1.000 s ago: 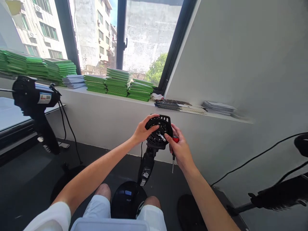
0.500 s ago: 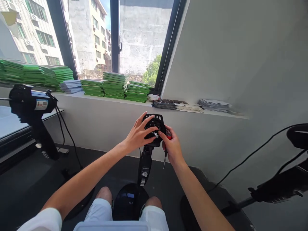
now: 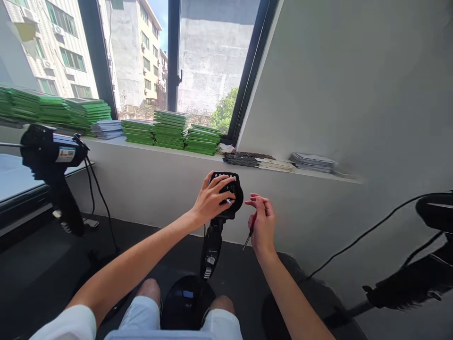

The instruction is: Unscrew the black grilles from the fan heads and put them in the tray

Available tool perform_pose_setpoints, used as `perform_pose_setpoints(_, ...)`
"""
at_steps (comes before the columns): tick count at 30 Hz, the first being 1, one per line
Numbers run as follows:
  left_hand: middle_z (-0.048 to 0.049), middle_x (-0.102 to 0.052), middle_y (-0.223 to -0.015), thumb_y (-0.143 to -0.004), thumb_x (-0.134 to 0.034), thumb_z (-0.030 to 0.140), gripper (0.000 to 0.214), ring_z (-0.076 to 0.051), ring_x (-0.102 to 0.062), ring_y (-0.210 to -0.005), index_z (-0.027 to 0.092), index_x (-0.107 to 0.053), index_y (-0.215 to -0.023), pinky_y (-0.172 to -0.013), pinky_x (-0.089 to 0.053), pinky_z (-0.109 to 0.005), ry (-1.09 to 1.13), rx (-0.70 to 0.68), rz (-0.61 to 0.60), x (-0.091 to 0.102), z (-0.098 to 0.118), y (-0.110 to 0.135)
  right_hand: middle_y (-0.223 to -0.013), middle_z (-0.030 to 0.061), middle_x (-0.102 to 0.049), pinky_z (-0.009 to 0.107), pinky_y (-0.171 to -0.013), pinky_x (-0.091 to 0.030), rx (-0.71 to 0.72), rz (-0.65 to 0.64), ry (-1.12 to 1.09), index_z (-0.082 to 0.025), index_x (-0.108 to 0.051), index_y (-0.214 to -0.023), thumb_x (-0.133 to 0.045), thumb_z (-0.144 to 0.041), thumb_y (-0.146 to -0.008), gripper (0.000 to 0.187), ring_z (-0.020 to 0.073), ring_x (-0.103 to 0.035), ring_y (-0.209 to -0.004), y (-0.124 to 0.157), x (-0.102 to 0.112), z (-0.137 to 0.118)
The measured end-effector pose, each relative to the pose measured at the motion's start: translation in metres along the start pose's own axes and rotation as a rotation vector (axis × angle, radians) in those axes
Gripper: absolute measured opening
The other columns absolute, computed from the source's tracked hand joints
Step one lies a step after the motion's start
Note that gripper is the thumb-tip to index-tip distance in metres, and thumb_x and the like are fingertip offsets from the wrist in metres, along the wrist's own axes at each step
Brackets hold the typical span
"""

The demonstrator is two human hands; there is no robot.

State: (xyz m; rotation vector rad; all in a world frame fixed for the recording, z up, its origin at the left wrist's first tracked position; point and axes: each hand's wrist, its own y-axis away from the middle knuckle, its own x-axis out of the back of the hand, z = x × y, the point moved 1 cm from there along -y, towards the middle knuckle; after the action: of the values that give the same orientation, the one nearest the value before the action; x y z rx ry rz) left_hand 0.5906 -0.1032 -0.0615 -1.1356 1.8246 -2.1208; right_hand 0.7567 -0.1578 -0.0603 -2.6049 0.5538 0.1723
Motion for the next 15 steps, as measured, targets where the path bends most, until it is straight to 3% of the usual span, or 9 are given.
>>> perform_pose_setpoints(2, -0.0032, -0.061, -0.150, -0.098, -0.062, 0.033, 0.016, -0.024, -0.051, -0.144, 0.028, -0.077, -0.095, -0.130, -0.025, -0.057, 0.005, 0.011, 0.005, -0.001, 0.001, -0.001, -0.076, -0.0021, -0.063, 0.020, -0.035, -0.028, 0.106, 0.046, -0.069, -0.021, -0.056, -0.070, -0.068, -0.063, -0.083, 0.046, 0.0052, -0.041, -0.046, 0.001, 0.002, -0.018)
perform_pose_setpoints(5, -0.0025, -0.062, -0.148, -0.098, -0.062, 0.032, 0.016, -0.022, -0.053, -0.142, 0.029, -0.076, -0.103, -0.131, -0.025, -0.055, 0.014, 0.028, 0.020, -0.001, 0.003, -0.003, -0.048, -0.0050, -0.041, 0.021, -0.036, -0.025, 0.259, -0.007, -0.210, -0.021, -0.041, -0.053, -0.066, -0.057, -0.083, 0.053, 0.0083, -0.038, -0.041, 0.002, -0.001, -0.049)
perform_pose_setpoints(7, -0.0027, -0.064, -0.147, -0.098, -0.061, 0.032, 0.017, -0.021, -0.054, -0.141, 0.029, -0.075, -0.106, -0.131, -0.025, -0.054, 0.016, 0.039, 0.028, 0.000, 0.004, -0.003, -0.040, -0.0064, -0.031, 0.022, -0.036, -0.023, 0.364, -0.122, -0.322, -0.020, -0.037, -0.049, -0.065, -0.052, -0.086, 0.056, 0.0071, -0.030, -0.036, 0.003, -0.006, -0.068)
perform_pose_setpoints(10, -0.0024, -0.063, -0.148, -0.098, -0.062, 0.032, 0.014, -0.021, -0.054, -0.142, 0.028, -0.076, -0.097, -0.131, -0.025, -0.054, 0.011, 0.026, 0.038, 0.000, 0.005, -0.001, -0.039, -0.0064, -0.026, 0.021, -0.036, -0.021, 0.491, -0.282, -0.424, -0.019, -0.032, -0.047, -0.059, -0.047, -0.091, 0.058, 0.0054, -0.022, -0.033, 0.007, -0.015, -0.085)
perform_pose_setpoints(15, -0.0017, -0.062, -0.149, -0.099, -0.061, 0.033, 0.017, -0.021, -0.051, -0.145, 0.028, -0.076, -0.093, -0.132, -0.025, -0.054, 0.005, -0.023, 0.084, -0.002, 0.004, 0.003, -0.039, -0.0055, -0.026, 0.022, -0.038, -0.021, 0.593, -0.369, -0.436, -0.018, -0.031, -0.049, -0.054, -0.042, -0.093, 0.056, 0.0057, -0.022, -0.034, 0.008, -0.024, -0.085)
